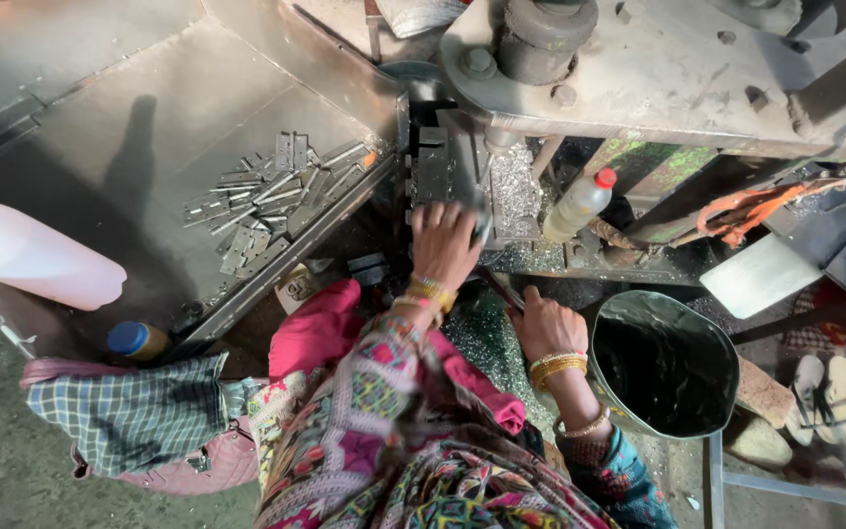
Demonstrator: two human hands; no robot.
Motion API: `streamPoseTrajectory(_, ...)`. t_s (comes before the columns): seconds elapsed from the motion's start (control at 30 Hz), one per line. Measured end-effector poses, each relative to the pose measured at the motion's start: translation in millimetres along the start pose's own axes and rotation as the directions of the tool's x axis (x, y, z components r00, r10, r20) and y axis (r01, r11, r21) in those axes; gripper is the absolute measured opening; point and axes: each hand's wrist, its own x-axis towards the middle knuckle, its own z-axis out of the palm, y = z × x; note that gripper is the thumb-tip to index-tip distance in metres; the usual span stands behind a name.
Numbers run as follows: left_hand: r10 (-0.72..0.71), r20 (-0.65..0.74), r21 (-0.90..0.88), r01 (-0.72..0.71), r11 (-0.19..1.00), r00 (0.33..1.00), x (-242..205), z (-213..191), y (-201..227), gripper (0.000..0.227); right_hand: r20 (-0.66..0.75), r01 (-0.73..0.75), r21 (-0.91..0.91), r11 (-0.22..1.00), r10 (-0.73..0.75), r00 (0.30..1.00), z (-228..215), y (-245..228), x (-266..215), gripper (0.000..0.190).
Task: The person operates a manual press machine to shape small metal pieces. They repeatedly place a metal piece into the press, pull a lever to activate the press, and then remove the shaped piece, placing it into a pile on the machine's surface.
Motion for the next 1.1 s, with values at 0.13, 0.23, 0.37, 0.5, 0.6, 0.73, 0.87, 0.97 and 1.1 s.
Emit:
streamPoseTrajectory(0.13, -0.077, 0.081, 0.277, 0.052, 0.959, 0.994, 41.0, 19.3, 26.0, 0.010, 0.044, 0.002, -0.021, 1.000, -0.001, 0.999, 3.4, 5.1, -3.4, 0.038)
streamPoseTrajectory(0.23, -0.187, 0.218, 0.209, 0.141, 0.968, 0.958, 40.0, 16.3, 25.5, 0.018, 0.128, 0.005, -0.005, 1.000, -0.004, 0.992, 2.8, 8.8, 0.8, 0.039)
streamPoseTrajectory(0.37, -0.105, 0.110, 0.112, 0.093, 0.989, 0.988, -5.2, -8.6, -0.5, 0.040, 0.194, 0.024, 0.006, 1.000, -0.025, 0.981, 2.6, 9.6, 3.1, 0.045)
streamPoseTrajectory(0.5, -0.010, 0.184, 0.209, -0.029, 0.977, 0.983, -9.2, -19.9, -3.8, 0.049, 0.240, 0.036, 0.042, 0.998, -0.045, 0.970, -3.0, 10.0, 16.8, 0.047)
streamPoseTrajectory(0.6, -0.143, 0.253, 0.344, 0.050, 0.938, 0.957, 18.0, -9.7, 7.4, 0.045, 0.239, 0.026, 0.065, 0.998, -0.040, 0.970, 14.7, 19.5, 18.6, 0.046)
streamPoseTrajectory(0.73, -0.228, 0.318, 0.421, 0.079, 0.904, 0.920, 46.4, 1.8, 15.7, 0.031, 0.255, -0.088, 0.156, 0.984, 0.046, 0.966, 70.8, 42.5, 20.8, 0.044)
streamPoseTrajectory(0.87, -0.201, 0.206, 0.390, 0.108, 0.914, 0.958, 37.9, 6.2, 8.3, 0.036, 0.179, -0.072, 0.471, 0.879, -0.015, 0.984, 151.5, 55.6, -1.8, 0.042)
streamPoseTrajectory(0.97, -0.171, 0.158, 0.330, 0.111, 0.937, 0.973, 32.0, 0.2, -6.3, 0.041, 0.150, -0.044, 0.479, 0.877, -0.032, 0.988, 175.5, 58.0, 11.4, 0.040)
streamPoseTrajectory(1.1, -0.170, 0.228, 0.302, 0.097, 0.948, 0.959, 49.3, 14.1, -4.6, 0.048, 0.087, 0.008, 0.380, 0.925, -0.045, 0.995, 166.4, 81.8, 36.9, 0.040)
